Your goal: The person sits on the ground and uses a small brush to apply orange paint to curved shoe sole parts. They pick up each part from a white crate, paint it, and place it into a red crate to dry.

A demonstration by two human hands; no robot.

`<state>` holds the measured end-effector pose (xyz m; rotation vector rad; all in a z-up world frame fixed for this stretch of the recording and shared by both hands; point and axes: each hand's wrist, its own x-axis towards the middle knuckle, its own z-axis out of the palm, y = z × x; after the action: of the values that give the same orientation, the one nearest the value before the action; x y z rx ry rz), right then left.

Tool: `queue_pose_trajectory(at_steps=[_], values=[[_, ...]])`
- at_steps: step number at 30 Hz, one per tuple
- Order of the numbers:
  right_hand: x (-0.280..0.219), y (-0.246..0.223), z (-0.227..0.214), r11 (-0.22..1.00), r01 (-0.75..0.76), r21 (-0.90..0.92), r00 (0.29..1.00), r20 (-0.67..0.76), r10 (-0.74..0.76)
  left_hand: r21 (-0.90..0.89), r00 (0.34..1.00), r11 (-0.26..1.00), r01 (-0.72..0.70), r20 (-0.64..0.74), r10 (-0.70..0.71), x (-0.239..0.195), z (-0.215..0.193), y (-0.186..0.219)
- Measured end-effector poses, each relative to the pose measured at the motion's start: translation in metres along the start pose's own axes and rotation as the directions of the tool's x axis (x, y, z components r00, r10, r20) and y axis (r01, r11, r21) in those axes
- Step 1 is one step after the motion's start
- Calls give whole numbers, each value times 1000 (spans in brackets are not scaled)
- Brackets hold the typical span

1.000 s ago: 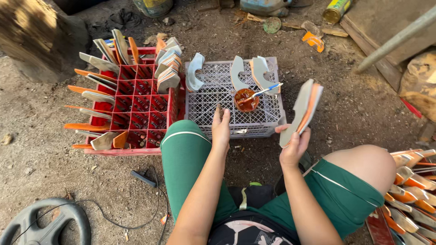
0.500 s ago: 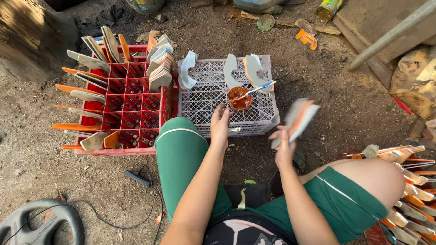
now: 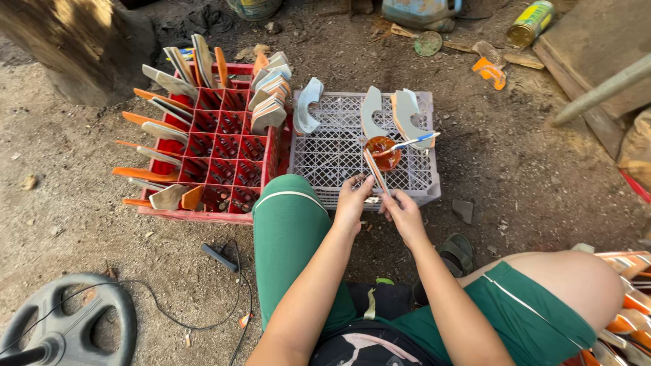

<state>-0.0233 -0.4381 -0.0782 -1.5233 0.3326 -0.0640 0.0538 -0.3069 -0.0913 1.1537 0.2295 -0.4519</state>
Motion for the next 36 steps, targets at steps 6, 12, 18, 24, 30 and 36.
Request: queue_pose_trajectory(at_steps=[6, 12, 18, 24, 30, 36], values=[[30, -19, 48, 990, -31, 141, 998, 50, 24, -30, 981, 991, -130, -149, 124, -2, -7, 38], [27, -22, 65, 959, 30, 281, 999, 19, -36, -144, 982, 972, -185, -77, 175, -3, -7, 60], [94, 0, 79, 979, -120, 163, 992, -22, 125, 234, 943, 946, -225, -192, 271, -3, -7, 117], [149, 33, 120, 738, 61, -672, 979, -103, -174, 335, 757, 717, -611, -15, 653, 21, -32, 167], [129, 12, 139, 684, -108, -722, 994, -89, 64, -73, 922, 932, -356, -192, 337, 39, -49, 161], [118, -27, 95, 607, 265, -749, 961, 156, -227, -270, 954, 915, -299, -87, 286, 49, -40, 141]])
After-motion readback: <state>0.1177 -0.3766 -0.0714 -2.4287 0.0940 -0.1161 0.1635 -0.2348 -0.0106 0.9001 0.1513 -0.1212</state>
